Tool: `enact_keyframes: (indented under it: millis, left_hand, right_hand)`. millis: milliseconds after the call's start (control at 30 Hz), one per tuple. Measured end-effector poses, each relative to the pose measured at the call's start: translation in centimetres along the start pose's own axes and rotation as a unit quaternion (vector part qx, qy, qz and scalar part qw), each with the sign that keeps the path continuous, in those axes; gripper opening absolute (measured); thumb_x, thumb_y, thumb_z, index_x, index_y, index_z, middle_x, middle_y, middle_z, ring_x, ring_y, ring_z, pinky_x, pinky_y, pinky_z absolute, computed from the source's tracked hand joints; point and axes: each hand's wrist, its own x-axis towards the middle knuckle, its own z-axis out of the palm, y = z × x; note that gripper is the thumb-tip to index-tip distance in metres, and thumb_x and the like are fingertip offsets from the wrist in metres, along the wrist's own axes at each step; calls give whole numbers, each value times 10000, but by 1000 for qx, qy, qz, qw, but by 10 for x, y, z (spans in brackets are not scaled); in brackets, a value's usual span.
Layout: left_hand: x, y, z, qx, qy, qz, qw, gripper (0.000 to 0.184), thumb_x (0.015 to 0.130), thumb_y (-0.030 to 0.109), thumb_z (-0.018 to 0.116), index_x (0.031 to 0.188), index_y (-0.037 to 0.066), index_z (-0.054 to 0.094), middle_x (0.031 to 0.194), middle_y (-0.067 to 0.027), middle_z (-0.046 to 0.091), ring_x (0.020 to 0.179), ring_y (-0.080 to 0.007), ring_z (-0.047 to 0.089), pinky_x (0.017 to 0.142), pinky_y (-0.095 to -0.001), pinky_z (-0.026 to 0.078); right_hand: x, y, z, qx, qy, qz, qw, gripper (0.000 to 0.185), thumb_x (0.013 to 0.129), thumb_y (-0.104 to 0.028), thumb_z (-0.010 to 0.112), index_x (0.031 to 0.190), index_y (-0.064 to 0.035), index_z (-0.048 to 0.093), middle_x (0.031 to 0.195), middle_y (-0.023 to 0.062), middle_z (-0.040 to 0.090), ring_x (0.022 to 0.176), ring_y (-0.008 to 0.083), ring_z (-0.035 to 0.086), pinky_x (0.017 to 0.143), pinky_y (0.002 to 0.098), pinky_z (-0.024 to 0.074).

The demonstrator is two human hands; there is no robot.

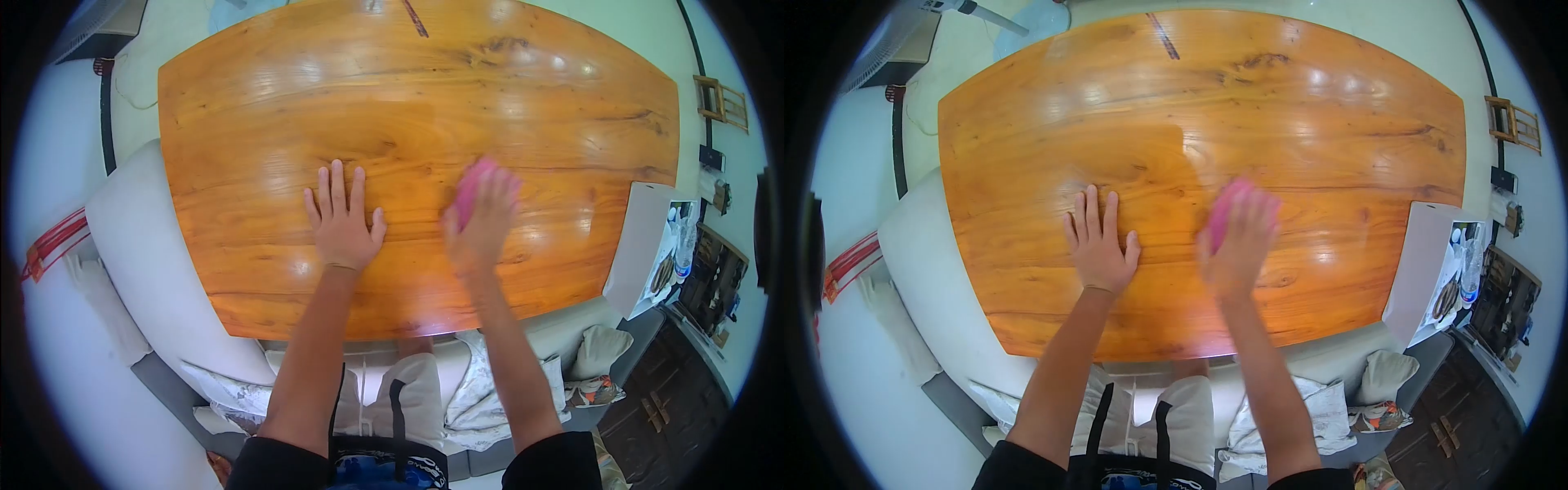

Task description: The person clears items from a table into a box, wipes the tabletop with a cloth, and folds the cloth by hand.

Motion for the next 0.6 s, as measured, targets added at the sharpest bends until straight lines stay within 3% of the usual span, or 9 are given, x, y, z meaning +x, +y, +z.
enact_keyframes:
  millis: [133,167,267,367,467,567,600]
  left_hand:
    - [0,2,-4,-29,-15,-8,999,676,922,344,572,1534,105,415,1648,-181,264,1529,-372,210,1226,-584,130]
    - [1,2,-2,-35,-10,-8,999,677,921,345,575,1535,107,414,1652,-180,254,1531,-373,206,1227,-583,127]
    - [3,0,-2,-71,-18,-3,997,678,912,305,596,1534,106,414,1656,-180,240,1533,-381,196,1231,-579,121]
    - [2,-12,-14,-156,-45,16,987,673,899,241,619,1525,93,418,1649,-187,245,1531,-395,193,1233,-578,115]
    - [-3,-45,-29,-220,-35,33,974,658,896,186,625,1514,83,423,1643,-192,252,1527,-402,196,1232,-581,108]
    - [-13,-111,-46,-171,-12,-14,985,616,916,160,598,1504,85,432,1642,-191,255,1520,-404,210,1230,-581,102]
    - [-18,-134,-51,-142,-6,-39,989,598,925,155,584,1501,87,436,1642,-190,256,1517,-405,217,1230,-580,101]
  right_hand:
    - [-77,-43,-8,29,-160,-124,979,836,851,-368,669,1562,-68,348,1619,211,310,1513,432,230,1208,627,165]
    - [-71,-27,-4,41,-155,-142,977,839,847,-369,673,1562,-72,351,1626,210,293,1516,426,225,1209,620,165]
    - [-37,-12,0,31,-82,-108,990,844,849,-372,675,1568,-80,345,1638,202,273,1524,410,217,1209,617,161]
    - [-25,-38,16,-3,16,65,998,867,843,-355,677,1578,-66,318,1631,212,284,1522,427,216,1206,614,172]
    - [-54,-98,30,-18,49,27,998,845,869,-309,643,1593,-68,281,1626,219,294,1520,433,217,1201,614,186]
    - [-92,-136,28,11,-124,-110,986,785,888,-274,615,1574,-53,303,1610,225,319,1508,449,235,1192,614,202]
    - [-82,-129,29,25,-106,-132,985,762,888,-269,613,1558,-48,324,1599,224,332,1494,448,256,1184,616,212]
